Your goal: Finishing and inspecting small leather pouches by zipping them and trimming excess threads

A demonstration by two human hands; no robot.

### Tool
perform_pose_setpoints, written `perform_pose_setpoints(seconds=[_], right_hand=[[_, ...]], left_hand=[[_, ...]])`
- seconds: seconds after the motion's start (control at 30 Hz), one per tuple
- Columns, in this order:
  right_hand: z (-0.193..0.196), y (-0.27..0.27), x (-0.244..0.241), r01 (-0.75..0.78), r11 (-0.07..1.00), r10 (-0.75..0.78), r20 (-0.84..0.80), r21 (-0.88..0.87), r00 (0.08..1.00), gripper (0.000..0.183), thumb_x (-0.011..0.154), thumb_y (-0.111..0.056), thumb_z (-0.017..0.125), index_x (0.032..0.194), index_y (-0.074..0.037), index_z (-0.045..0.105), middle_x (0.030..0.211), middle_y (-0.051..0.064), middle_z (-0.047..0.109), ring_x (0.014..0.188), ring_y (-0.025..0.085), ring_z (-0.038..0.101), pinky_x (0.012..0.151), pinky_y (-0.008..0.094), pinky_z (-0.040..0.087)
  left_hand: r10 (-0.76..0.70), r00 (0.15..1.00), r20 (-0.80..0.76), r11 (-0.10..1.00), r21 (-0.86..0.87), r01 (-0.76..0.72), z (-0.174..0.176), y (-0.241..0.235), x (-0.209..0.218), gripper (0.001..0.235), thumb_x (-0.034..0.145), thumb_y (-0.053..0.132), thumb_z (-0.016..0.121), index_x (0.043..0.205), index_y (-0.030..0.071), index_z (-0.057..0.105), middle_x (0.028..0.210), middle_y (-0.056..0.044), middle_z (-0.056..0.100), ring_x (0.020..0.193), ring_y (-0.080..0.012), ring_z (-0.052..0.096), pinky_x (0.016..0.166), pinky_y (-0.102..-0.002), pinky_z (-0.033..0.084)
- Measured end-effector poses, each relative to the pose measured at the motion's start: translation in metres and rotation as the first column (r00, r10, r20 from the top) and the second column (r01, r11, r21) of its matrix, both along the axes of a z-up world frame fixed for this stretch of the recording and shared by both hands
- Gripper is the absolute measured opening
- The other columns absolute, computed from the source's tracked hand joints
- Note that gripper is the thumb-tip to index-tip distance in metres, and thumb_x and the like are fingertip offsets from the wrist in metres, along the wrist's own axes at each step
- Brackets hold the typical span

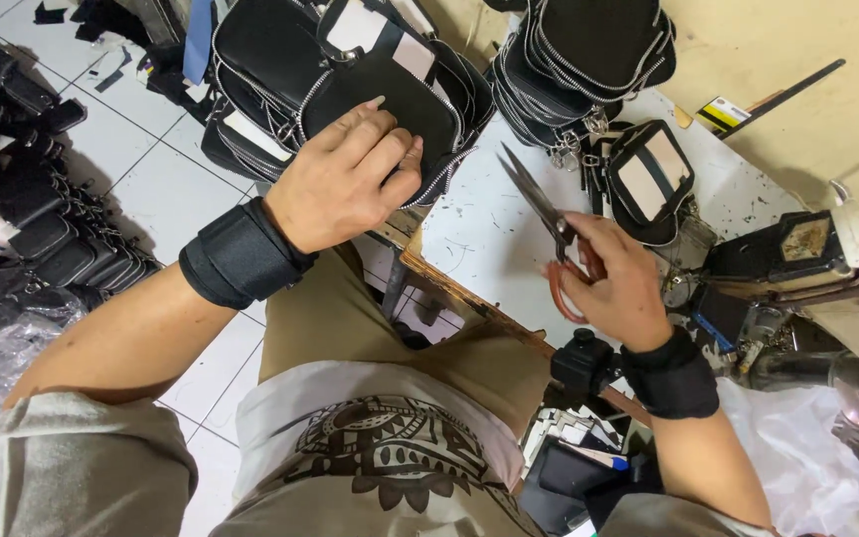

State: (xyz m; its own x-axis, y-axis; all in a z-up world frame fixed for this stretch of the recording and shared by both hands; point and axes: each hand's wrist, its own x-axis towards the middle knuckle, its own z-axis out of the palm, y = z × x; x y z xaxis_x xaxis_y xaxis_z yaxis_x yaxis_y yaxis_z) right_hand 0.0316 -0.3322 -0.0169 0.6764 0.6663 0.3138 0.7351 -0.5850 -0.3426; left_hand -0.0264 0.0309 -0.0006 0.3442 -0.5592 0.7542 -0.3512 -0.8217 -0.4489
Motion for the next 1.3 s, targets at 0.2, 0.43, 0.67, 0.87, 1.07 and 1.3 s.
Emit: perform_pose_setpoints(seconds=[0.2, 0.43, 0.67, 0.87, 1.07, 1.3], right_hand=[[0.020, 0.030, -0.014, -0.061, 0.993, 0.080, 0.201, -0.101, 0.976, 0.057, 0.088, -0.032, 0.082, 0.138, -0.011, 0.066, 0.116, 0.007, 0.065, 0.095, 0.024, 0.070, 0.069, 0.038, 0.054], [0.004, 0.028, -0.009, -0.103, 0.987, 0.126, 0.207, -0.120, 0.970, 0.056, 0.094, -0.037, 0.078, 0.141, -0.011, 0.064, 0.113, 0.010, 0.066, 0.095, 0.025, 0.069, 0.071, 0.039, 0.054], [-0.008, 0.022, -0.008, -0.104, 0.985, 0.127, 0.164, -0.137, 0.978, 0.055, 0.099, -0.037, 0.073, 0.146, -0.012, 0.060, 0.110, 0.009, 0.064, 0.082, 0.023, 0.065, 0.066, 0.037, 0.053], [-0.009, 0.024, -0.009, -0.100, 0.983, 0.133, 0.224, -0.152, 0.965, 0.056, 0.098, -0.038, 0.074, 0.144, -0.010, 0.061, 0.105, 0.010, 0.063, 0.080, 0.024, 0.065, 0.066, 0.039, 0.053], [-0.013, 0.024, -0.008, -0.069, 0.979, 0.120, 0.268, -0.194, 0.956, 0.054, 0.100, -0.042, 0.070, 0.143, -0.011, 0.063, 0.100, 0.009, 0.062, 0.075, 0.025, 0.064, 0.063, 0.040, 0.055], [-0.009, 0.019, 0.006, 0.035, 0.994, -0.040, -0.050, -0.103, 0.998, 0.051, 0.098, -0.025, 0.070, 0.142, -0.002, 0.058, 0.113, 0.014, 0.067, 0.070, 0.025, 0.056, 0.073, 0.041, 0.049]], left_hand=[[-0.041, 0.999, -0.024, 0.999, -0.001, 0.041, 0.001, -0.008, 0.003, 0.006, 0.104, 0.001, 0.063, 0.101, 0.006, 0.063, 0.098, -0.009, 0.062, 0.099, -0.0240, 0.065, 0.101, -0.037, 0.061], [-0.066, 0.998, -0.016, 0.998, -0.022, 0.066, 0.002, -0.010, 0.004, 0.008, 0.103, -0.001, 0.066, 0.101, 0.005, 0.062, 0.096, -0.009, 0.061, 0.098, -0.0241, 0.065, 0.099, -0.036, 0.062], [-0.053, 0.999, 0.007, 0.998, -0.046, 0.053, 0.001, -0.015, 0.005, 0.009, 0.103, 0.001, 0.070, 0.100, 0.007, 0.063, 0.096, -0.008, 0.063, 0.098, -0.0217, 0.066, 0.093, -0.032, 0.062], [-0.062, 0.998, -0.009, 0.996, -0.065, 0.062, 0.002, -0.015, 0.004, 0.007, 0.103, 0.000, 0.069, 0.101, 0.004, 0.064, 0.097, -0.010, 0.062, 0.099, -0.0235, 0.066, 0.094, -0.034, 0.063], [-0.065, 0.998, -0.006, 0.994, -0.084, 0.064, 0.000, -0.016, 0.004, 0.008, 0.103, 0.000, 0.069, 0.099, 0.004, 0.063, 0.096, -0.010, 0.062, 0.096, -0.0231, 0.067, 0.093, -0.034, 0.064], [-0.103, 0.995, -0.008, 0.990, -0.099, 0.101, 0.000, -0.013, 0.003, 0.007, 0.103, -0.002, 0.067, 0.098, 0.001, 0.065, 0.093, -0.011, 0.063, 0.095, -0.0252, 0.067, 0.098, -0.038, 0.063]])
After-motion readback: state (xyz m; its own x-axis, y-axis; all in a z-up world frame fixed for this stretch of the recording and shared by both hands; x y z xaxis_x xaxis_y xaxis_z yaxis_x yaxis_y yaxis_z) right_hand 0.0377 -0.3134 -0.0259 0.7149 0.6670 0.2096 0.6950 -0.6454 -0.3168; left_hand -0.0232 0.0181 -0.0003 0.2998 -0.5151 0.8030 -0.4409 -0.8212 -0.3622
